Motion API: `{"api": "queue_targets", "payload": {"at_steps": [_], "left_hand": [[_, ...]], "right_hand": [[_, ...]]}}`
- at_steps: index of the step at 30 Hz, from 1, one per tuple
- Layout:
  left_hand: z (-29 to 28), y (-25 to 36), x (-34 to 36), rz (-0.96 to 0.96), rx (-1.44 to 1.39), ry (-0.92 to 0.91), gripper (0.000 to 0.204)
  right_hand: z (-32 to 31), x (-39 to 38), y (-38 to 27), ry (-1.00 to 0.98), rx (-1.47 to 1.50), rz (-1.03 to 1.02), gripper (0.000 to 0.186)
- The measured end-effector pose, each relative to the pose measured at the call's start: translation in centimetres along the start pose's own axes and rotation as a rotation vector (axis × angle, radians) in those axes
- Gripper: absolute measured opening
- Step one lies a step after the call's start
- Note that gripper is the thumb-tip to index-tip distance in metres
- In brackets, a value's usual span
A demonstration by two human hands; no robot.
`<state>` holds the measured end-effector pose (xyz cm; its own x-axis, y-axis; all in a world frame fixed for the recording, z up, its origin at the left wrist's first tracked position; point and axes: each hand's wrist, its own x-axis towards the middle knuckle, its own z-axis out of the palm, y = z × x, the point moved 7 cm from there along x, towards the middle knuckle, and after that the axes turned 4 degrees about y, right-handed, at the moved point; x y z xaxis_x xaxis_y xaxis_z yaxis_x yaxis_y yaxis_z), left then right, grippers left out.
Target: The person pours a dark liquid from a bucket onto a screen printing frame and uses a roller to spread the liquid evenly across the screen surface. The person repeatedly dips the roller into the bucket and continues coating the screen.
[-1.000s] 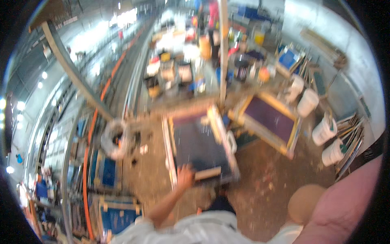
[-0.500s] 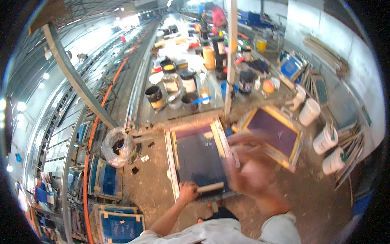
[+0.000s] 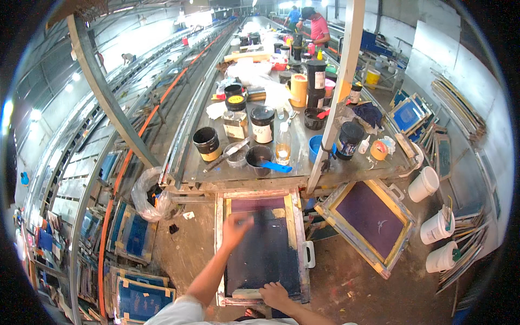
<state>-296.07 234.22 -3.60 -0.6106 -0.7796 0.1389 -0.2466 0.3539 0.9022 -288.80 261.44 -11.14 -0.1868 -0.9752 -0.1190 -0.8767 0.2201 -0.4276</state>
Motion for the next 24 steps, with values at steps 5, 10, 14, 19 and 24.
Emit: {"api": "queue_targets", "payload": {"at_steps": [5, 10, 14, 19, 24], "left_hand": [[8.3, 2.2, 14.4, -0.113, 0.240, 0.368, 0.079], [14.1, 0.4, 18.5, -0.313, 0.237, 0.545, 0.109], [14.7, -1.9, 19.7, -0.279, 0.256, 0.683, 0.106], [13.4, -1.7, 17.8, -0.030, 0.021, 0.722, 0.095], [8.7, -0.6, 13.8, 0.038, -0.358, 0.465, 0.086]], "right_hand": [[-0.1, 1.9, 2.2, -0.079, 0.032, 0.052, 0.022], [0.3, 2.5, 3.5, -0.081, 0.053, 0.040, 0.023], [1.0, 3.1, 4.5, -0.087, 0.011, 0.018, 0.025], [0.9, 3.3, 4.4, -0.055, 0.033, 0.042, 0.020], [0.8, 3.5, 3.3, -0.097, -0.047, 0.046, 0.019]]}}
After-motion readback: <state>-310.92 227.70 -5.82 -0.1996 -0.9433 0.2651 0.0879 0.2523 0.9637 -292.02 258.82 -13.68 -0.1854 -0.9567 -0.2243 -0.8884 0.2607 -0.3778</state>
